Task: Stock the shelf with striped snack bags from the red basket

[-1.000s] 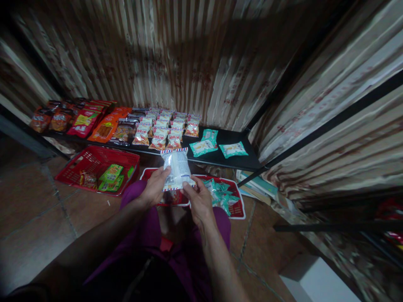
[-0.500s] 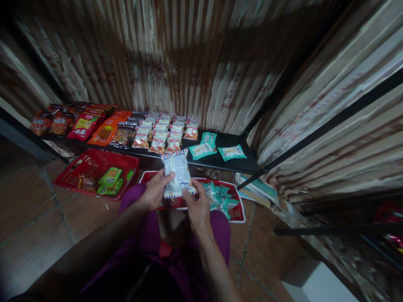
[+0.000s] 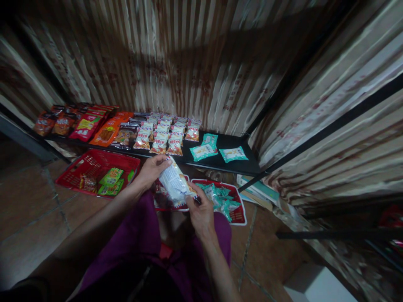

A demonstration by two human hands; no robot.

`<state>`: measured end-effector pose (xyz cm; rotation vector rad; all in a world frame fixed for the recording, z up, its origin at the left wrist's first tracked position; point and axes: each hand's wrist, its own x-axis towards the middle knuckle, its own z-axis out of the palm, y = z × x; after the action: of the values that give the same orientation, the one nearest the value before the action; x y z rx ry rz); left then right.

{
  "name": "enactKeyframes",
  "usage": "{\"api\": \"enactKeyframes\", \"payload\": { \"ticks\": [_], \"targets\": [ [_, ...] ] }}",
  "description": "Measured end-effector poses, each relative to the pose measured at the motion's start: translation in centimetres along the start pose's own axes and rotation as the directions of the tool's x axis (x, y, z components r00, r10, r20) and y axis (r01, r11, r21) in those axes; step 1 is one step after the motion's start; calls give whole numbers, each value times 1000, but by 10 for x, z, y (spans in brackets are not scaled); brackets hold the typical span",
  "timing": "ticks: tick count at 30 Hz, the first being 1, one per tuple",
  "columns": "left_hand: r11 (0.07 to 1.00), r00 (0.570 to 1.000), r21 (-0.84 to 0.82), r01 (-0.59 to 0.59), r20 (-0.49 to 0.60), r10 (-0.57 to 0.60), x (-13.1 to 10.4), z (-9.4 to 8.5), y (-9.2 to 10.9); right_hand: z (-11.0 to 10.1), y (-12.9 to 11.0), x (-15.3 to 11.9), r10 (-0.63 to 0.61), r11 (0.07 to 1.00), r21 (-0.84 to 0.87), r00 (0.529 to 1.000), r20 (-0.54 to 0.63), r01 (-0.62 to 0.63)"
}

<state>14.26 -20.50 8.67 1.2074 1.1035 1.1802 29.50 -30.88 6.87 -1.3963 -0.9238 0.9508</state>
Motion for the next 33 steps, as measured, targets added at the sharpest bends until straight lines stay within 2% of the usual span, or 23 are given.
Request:
{"api": "enactKeyframes", "payload": {
  "ticks": [5,7,8,10,11,12,14,16,18,21,24,28,33],
  "targets": [
    [1000,998,-3,30,-54,-30,-2,3,-1,-5,11,-2,37,997,60,998,49,-40],
    [999,998,14,36,-54,-36,-2,4,-1,-7,15,-1,28,999,30,998,57,-30],
    [999,998,28,37,-55,-35,-1,4,-1,-7,16,-1,-13,999,-32,999,43,14],
    [997,998,63,34,-61,-30,1,3,-2,-9,17,1,-206,943,-267,979,1,199],
    [996,998,84,32,-65,-27,2,3,-2,-9,16,1,-344,852,-416,939,13,318],
    [994,997,105,33,-69,-26,4,3,-3,-10,15,2,-476,717,-550,877,64,429],
    [989,997,144,45,-74,-34,6,2,-4,-10,12,2,-632,414,-698,737,241,584],
    [982,996,177,65,-74,-52,9,2,-4,-10,10,2,-638,196,-706,635,435,680],
    [974,995,208,86,-71,-73,11,2,-4,-11,10,2,-581,87,-654,571,579,751],
    [959,994,261,109,-57,-97,12,1,-5,-12,9,2,-507,47,-561,503,699,827],
    [941,994,319,113,-37,-107,13,0,-8,-12,7,1,-475,42,-505,461,749,862],
    [907,994,409,101,-11,-106,17,-1,-11,-10,9,-2,-457,54,-495,463,760,867],
    [840,991,539,67,59,-118,24,1,-9,-9,23,-4,-444,70,-492,469,764,868]
  ]
}}
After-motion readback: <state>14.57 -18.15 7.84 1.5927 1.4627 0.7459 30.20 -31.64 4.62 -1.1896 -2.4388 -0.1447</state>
